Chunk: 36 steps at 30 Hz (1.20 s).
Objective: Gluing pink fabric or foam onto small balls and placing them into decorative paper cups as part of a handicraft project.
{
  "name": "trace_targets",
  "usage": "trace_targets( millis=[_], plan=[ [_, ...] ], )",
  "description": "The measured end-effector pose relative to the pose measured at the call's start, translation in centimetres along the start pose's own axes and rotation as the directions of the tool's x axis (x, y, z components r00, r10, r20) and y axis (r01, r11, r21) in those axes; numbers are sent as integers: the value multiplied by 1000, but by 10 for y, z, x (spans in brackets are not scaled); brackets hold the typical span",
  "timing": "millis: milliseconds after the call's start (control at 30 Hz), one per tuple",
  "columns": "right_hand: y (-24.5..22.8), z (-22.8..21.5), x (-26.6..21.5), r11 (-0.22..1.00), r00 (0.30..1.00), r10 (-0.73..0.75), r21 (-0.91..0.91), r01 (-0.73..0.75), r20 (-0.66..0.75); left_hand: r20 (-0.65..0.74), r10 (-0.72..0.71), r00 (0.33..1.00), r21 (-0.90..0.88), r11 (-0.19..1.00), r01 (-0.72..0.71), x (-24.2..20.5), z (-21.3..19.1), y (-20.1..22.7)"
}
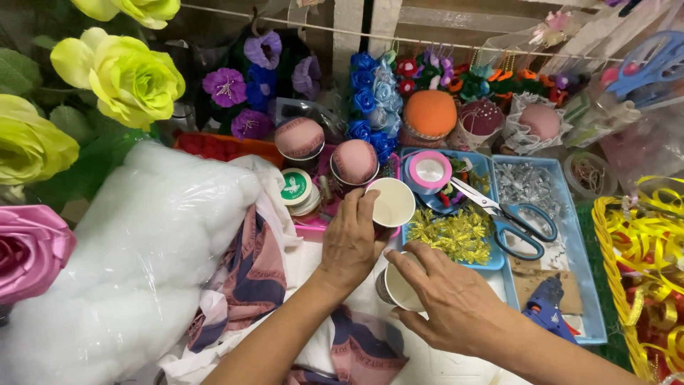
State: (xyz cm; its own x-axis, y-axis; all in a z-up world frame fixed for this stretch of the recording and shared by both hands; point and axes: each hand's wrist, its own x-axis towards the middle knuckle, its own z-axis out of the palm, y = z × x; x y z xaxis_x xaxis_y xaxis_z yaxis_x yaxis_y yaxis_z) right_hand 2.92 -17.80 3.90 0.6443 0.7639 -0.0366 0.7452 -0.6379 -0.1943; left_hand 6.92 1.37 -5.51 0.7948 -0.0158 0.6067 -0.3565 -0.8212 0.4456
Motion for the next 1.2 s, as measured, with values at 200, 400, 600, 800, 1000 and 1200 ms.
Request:
trace_targets(
  millis=[200,400,600,800,1000,1200],
  plan=[
    [-3,10,12,996,996,-50,-72,45,-75,161,-19,987,-88,996,33,4,-37,2],
    [-3,6,18,988,999,-41,-151,36,-30,33,-19,999,-48,999,20,20,-79,-2],
    [-17,-56,64,991,929,-85,-131,40,-361,-154,-254,955,-45,967,250,59,-80,-53],
    [10,-28,155,978,930,78,-154,-142,-360,40,-448,893,-28,893,449,82,-60,-84],
    [19,-2,188,969,951,158,-144,-201,-265,122,-460,880,16,887,462,87,-46,-106],
    [20,0,189,975,950,197,-57,-216,-243,60,-415,908,-45,907,418,82,-48,-98]
  ],
)
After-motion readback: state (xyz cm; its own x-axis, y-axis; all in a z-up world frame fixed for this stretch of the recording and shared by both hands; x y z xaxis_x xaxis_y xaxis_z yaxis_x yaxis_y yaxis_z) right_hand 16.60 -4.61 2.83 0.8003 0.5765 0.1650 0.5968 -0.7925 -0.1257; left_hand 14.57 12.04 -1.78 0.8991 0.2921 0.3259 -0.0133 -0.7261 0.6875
